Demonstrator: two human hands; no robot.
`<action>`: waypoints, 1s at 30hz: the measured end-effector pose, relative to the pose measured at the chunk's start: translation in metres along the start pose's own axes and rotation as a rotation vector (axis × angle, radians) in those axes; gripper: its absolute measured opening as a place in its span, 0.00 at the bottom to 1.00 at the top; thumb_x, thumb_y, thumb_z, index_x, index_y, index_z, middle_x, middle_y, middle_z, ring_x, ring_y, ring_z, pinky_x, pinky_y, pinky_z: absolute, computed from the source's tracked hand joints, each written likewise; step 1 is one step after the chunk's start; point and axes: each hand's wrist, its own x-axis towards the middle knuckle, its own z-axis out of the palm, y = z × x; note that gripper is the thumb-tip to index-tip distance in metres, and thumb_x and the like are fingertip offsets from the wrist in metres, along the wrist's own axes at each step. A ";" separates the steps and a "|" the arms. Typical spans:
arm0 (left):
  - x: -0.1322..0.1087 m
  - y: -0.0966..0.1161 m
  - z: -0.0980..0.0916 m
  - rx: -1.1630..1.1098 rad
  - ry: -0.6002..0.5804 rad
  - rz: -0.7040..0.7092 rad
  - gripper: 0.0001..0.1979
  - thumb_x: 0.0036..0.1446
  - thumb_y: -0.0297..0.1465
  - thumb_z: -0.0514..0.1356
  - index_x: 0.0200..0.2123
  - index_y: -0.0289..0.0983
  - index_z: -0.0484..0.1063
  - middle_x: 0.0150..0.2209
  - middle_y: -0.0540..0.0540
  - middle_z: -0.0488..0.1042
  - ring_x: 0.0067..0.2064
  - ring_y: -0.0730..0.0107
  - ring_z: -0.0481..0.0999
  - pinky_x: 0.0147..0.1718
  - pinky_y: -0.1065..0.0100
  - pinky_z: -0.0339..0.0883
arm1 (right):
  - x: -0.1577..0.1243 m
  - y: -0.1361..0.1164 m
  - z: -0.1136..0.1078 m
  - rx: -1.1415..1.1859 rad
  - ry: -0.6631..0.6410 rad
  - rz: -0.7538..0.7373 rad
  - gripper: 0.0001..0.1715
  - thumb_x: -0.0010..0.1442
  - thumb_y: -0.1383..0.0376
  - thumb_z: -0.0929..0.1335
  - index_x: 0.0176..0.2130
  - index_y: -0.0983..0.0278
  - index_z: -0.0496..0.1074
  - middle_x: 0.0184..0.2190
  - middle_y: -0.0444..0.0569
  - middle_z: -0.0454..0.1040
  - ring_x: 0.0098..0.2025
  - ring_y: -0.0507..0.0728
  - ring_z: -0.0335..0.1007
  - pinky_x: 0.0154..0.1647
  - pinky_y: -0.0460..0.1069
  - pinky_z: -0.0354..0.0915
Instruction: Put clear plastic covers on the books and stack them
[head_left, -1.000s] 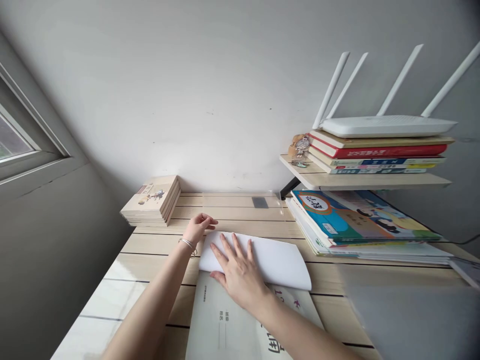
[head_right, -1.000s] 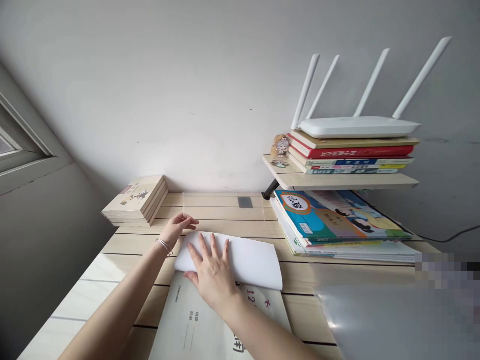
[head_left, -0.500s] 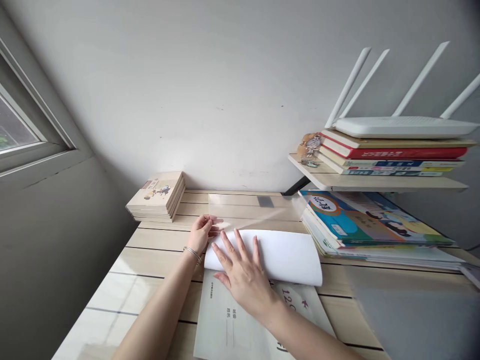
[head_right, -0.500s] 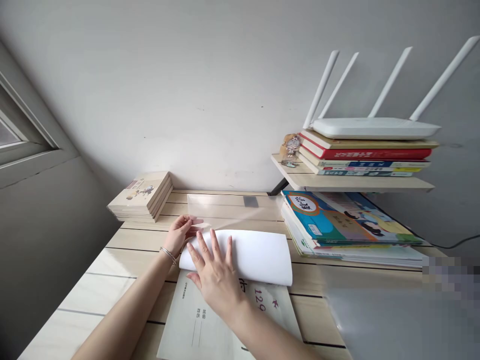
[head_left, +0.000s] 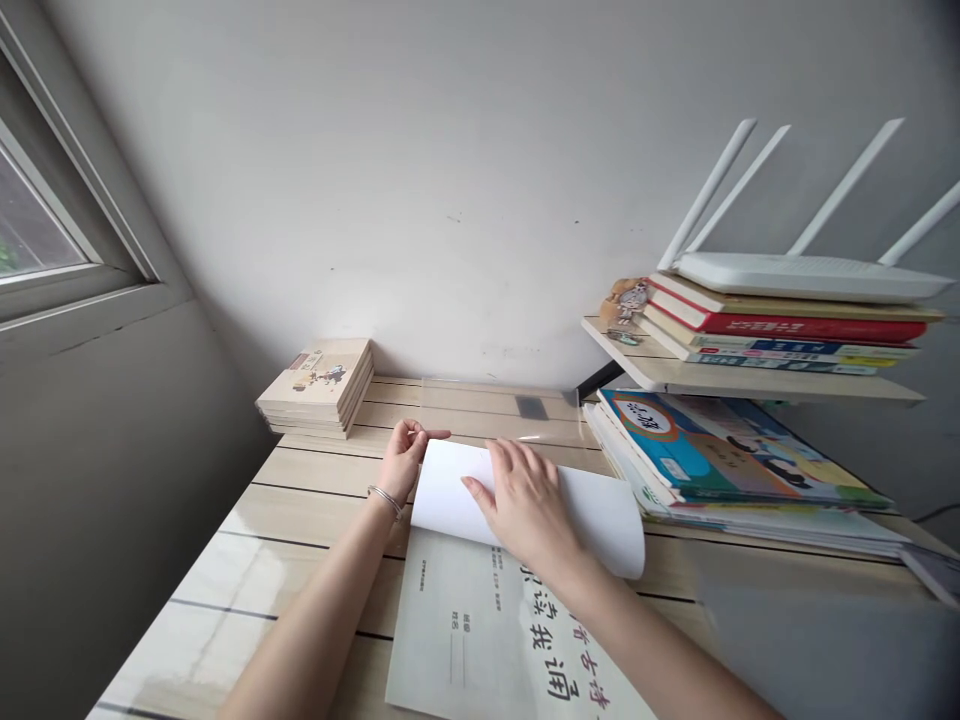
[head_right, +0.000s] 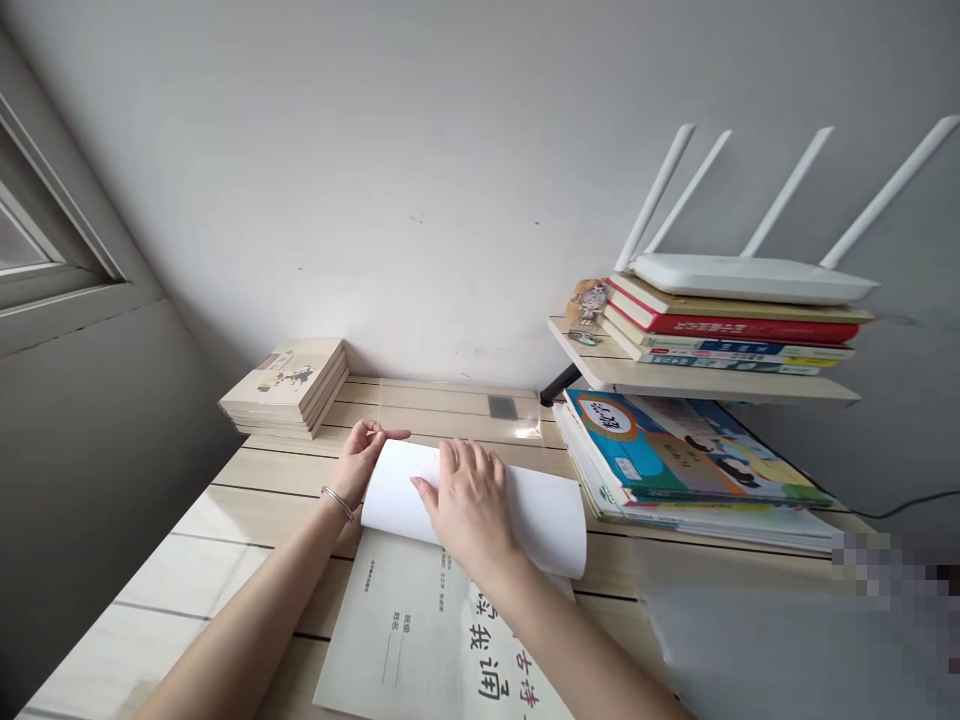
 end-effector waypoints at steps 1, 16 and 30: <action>0.000 0.000 -0.001 -0.017 -0.001 -0.008 0.23 0.44 0.44 0.65 0.31 0.41 0.53 0.36 0.43 0.79 0.36 0.60 0.78 0.33 0.62 0.68 | 0.003 0.003 -0.001 0.003 -0.007 0.008 0.27 0.61 0.52 0.58 0.50 0.68 0.64 0.45 0.61 0.70 0.48 0.65 0.62 0.48 0.59 0.53; -0.007 0.004 0.001 -0.028 -0.024 -0.015 0.20 0.47 0.40 0.63 0.41 0.38 0.62 0.36 0.42 0.78 0.33 0.66 0.76 0.33 0.68 0.64 | 0.023 0.019 0.022 0.184 0.035 0.096 0.13 0.61 0.60 0.61 0.29 0.62 0.67 0.30 0.47 0.73 0.33 0.55 0.67 0.35 0.48 0.54; -0.012 0.008 0.003 0.042 -0.001 -0.011 0.18 0.48 0.35 0.59 0.44 0.39 0.65 0.20 0.57 0.63 0.19 0.81 0.57 0.19 0.76 0.50 | 0.025 0.017 0.020 0.209 0.119 0.113 0.12 0.61 0.61 0.62 0.29 0.63 0.68 0.30 0.47 0.74 0.33 0.55 0.68 0.35 0.48 0.54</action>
